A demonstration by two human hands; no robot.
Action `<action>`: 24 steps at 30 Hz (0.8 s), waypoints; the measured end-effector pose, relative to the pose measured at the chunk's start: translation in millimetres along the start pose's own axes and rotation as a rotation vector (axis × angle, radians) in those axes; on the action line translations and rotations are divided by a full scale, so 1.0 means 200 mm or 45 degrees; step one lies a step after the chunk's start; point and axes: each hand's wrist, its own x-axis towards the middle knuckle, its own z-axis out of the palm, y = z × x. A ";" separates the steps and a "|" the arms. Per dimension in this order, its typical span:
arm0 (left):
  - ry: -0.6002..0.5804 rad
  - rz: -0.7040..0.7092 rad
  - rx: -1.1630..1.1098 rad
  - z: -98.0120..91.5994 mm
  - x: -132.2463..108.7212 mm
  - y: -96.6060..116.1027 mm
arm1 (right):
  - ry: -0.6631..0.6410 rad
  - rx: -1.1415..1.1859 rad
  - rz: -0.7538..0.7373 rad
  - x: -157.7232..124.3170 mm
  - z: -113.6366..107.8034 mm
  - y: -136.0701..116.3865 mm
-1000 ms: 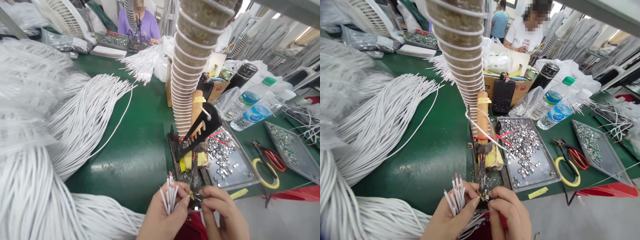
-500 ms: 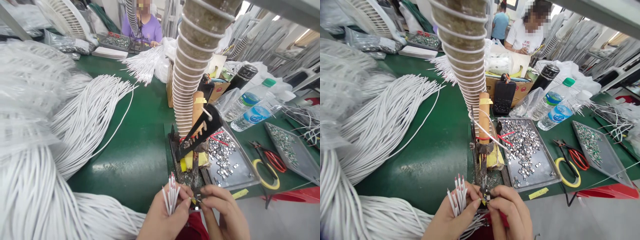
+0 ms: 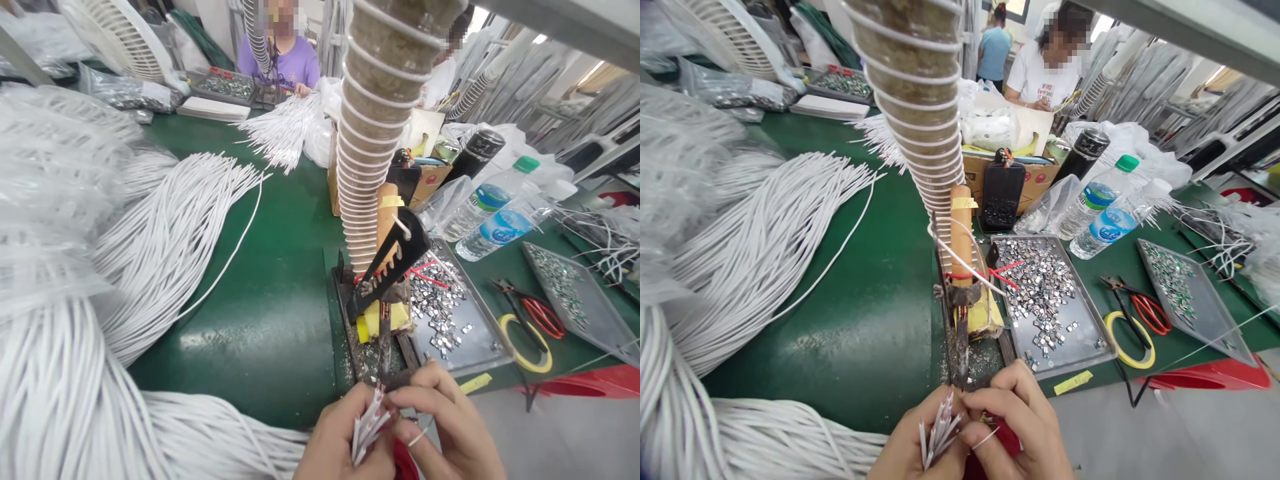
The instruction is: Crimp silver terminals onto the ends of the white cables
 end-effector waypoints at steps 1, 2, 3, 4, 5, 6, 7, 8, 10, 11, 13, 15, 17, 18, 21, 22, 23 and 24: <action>-0.021 -0.008 0.018 0.00 0.00 0.00 | 0.008 0.000 0.000 0.00 0.00 0.00; -0.036 0.003 0.020 -0.01 0.00 0.00 | 0.017 -0.019 -0.008 0.00 -0.01 0.00; -0.040 0.023 0.000 -0.01 0.00 0.01 | 0.027 -0.054 -0.021 0.00 -0.01 0.01; -0.025 0.044 -0.039 -0.02 0.00 0.01 | 0.039 -0.099 -0.036 -0.01 -0.02 0.01; -0.003 0.056 -0.074 -0.03 0.00 0.03 | 0.036 -0.146 -0.052 -0.03 -0.02 0.02; 0.021 0.058 -0.100 -0.03 0.01 0.04 | 0.026 -0.197 -0.073 -0.04 -0.03 0.03; 0.040 0.053 -0.122 -0.04 0.01 0.05 | 0.010 -0.247 -0.093 -0.06 -0.03 0.04; 0.054 0.042 -0.142 -0.04 0.01 0.07 | 0.013 -0.290 -0.114 -0.07 -0.03 0.05; 0.077 0.026 -0.166 -0.05 0.02 0.10 | 0.067 -0.340 -0.155 -0.10 -0.02 0.07; 0.094 0.025 -0.173 -0.05 0.02 0.11 | 0.102 -0.350 -0.164 -0.10 -0.01 0.07; 0.119 0.026 -0.188 -0.05 0.03 0.13 | 0.151 -0.350 -0.157 -0.11 0.02 0.07; 0.159 0.028 -0.231 -0.05 0.03 0.13 | 0.174 -0.351 -0.148 -0.10 0.05 0.06; 0.205 0.035 -0.295 -0.04 0.03 0.12 | 0.205 -0.336 -0.146 -0.08 0.07 0.05; 0.226 0.041 -0.328 -0.04 0.03 0.11 | 0.220 -0.327 -0.147 -0.07 0.07 0.05; 0.216 0.071 -0.403 -0.04 0.02 0.09 | 0.241 -0.339 -0.187 -0.05 0.08 0.04; 0.202 0.077 -0.416 -0.04 0.02 0.08 | 0.245 -0.351 -0.206 -0.05 0.08 0.05; 0.191 0.082 -0.424 -0.05 0.02 0.08 | 0.245 -0.360 -0.220 -0.06 0.07 0.05; 0.180 0.085 -0.424 -0.05 0.02 0.08 | 0.241 -0.362 -0.229 -0.06 0.07 0.05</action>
